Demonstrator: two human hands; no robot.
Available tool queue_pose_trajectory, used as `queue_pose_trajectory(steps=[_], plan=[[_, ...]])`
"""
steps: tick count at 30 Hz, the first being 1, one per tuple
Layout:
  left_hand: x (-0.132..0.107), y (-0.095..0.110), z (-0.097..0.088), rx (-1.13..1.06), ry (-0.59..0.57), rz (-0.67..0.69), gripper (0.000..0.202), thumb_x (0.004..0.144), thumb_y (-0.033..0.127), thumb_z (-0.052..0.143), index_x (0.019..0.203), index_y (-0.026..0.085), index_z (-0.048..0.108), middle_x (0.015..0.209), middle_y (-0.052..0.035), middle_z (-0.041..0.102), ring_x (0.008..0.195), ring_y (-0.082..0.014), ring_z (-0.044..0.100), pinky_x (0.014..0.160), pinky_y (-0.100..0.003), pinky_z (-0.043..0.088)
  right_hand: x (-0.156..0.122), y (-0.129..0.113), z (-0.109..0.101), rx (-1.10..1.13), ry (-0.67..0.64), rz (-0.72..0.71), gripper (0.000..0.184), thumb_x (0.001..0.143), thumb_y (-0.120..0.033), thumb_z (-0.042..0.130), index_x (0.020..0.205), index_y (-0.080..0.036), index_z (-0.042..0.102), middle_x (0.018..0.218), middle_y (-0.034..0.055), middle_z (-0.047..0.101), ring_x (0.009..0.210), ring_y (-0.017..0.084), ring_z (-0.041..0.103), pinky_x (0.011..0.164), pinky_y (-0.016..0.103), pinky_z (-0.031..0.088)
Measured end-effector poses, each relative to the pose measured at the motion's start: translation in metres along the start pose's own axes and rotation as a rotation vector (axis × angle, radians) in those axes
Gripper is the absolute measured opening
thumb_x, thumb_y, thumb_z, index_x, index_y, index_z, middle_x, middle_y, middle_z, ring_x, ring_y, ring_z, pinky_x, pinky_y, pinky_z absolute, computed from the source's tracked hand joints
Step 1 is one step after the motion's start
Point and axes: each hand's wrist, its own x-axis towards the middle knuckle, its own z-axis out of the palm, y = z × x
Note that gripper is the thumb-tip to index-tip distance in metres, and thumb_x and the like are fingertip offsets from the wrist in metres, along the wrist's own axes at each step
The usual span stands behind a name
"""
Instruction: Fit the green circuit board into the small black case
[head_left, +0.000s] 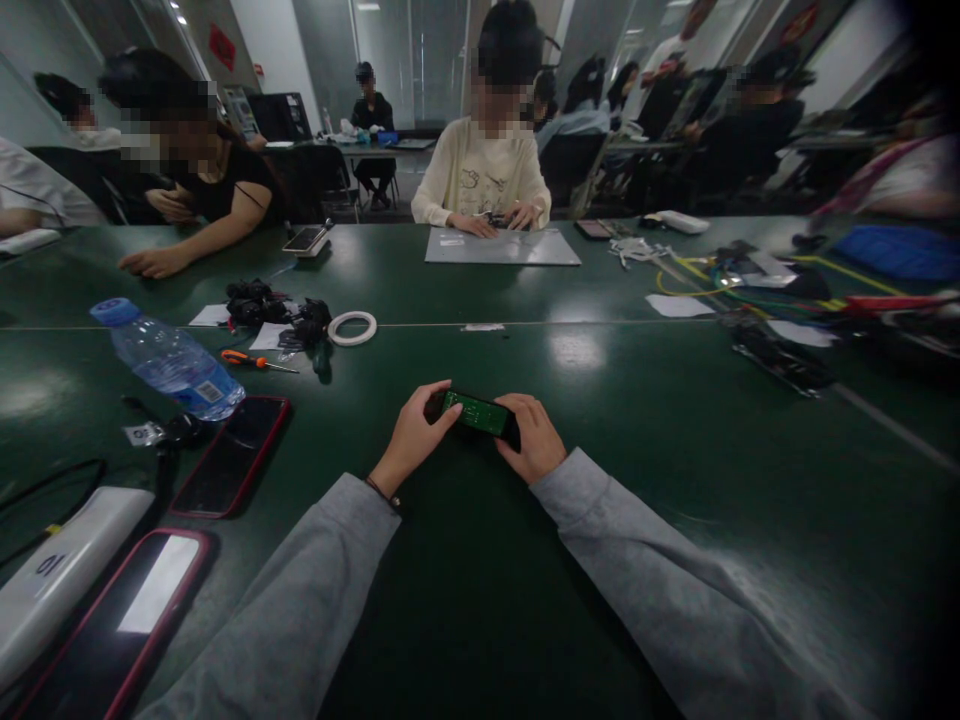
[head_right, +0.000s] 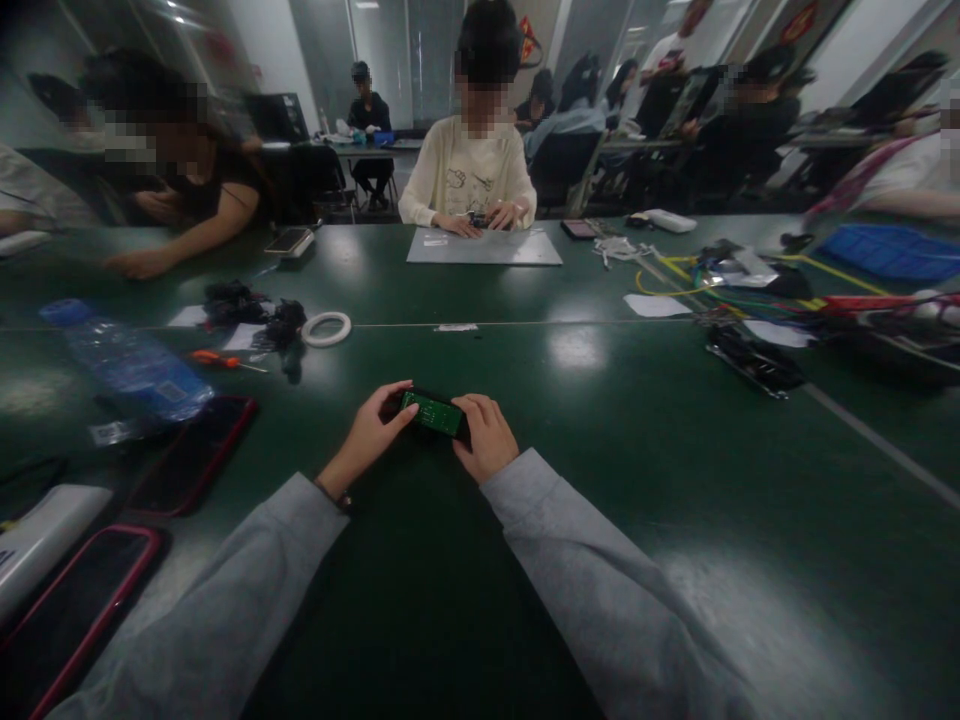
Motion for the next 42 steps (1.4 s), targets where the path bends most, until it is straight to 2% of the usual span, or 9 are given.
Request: queue_pose_trajectory(steps=[4,12,18,27,42], plan=[[-0.0015,0.0047,-0.0016,-0.009,-0.018,-0.012,0.042,0.084,0.037,0.057,0.123,0.022,0.053,0.122,-0.0075,0.058,0.112,-0.0201,0.055,0.095,-0.037,0.046,-0.0009,-0.0021,-0.0007,0.000,-0.018,0.011,0.055,0.073,-0.013,0.056,0.126,-0.018,0.041,0.122,0.0131,0.044,0.112,0.028,0.046,0.094,0.048,0.046],[-0.0012,0.0040,-0.0012,-0.013,-0.016,-0.008,0.039,0.083,0.036,0.058,0.119,0.022,0.054,0.120,-0.0069,0.059,0.109,-0.0200,0.056,0.094,-0.037,0.046,-0.0003,-0.0056,-0.0003,0.012,-0.002,0.032,0.053,0.083,-0.039,0.060,0.128,-0.019,0.040,0.119,0.0137,0.045,0.110,0.028,0.047,0.090,0.050,0.047],[-0.0014,0.0052,-0.0022,-0.018,-0.031,0.000,0.038,0.083,0.035,0.058,0.119,0.022,0.054,0.121,-0.0073,0.058,0.110,-0.0210,0.056,0.094,-0.039,0.046,0.0000,-0.0063,-0.0015,0.020,-0.030,0.046,0.053,0.084,-0.039,0.058,0.129,-0.020,0.039,0.119,0.0144,0.045,0.110,0.030,0.048,0.088,0.053,0.048],[-0.0006,0.0005,0.0003,-0.040,-0.020,-0.002,0.038,0.083,0.035,0.059,0.118,0.022,0.055,0.120,-0.0072,0.058,0.111,-0.0207,0.056,0.096,-0.039,0.045,-0.0013,-0.0027,0.0011,-0.005,-0.045,0.024,0.054,0.083,-0.037,0.060,0.129,-0.018,0.039,0.119,0.0142,0.044,0.110,0.028,0.047,0.092,0.049,0.047],[-0.0002,0.0011,0.0005,-0.044,-0.006,0.012,0.037,0.083,0.035,0.059,0.117,0.022,0.055,0.119,-0.0078,0.059,0.108,-0.0205,0.056,0.093,-0.038,0.045,-0.0016,-0.0025,0.0027,0.031,-0.024,0.041,0.059,0.083,-0.041,0.059,0.132,-0.019,0.035,0.121,0.0154,0.046,0.114,0.030,0.047,0.091,0.053,0.047]])
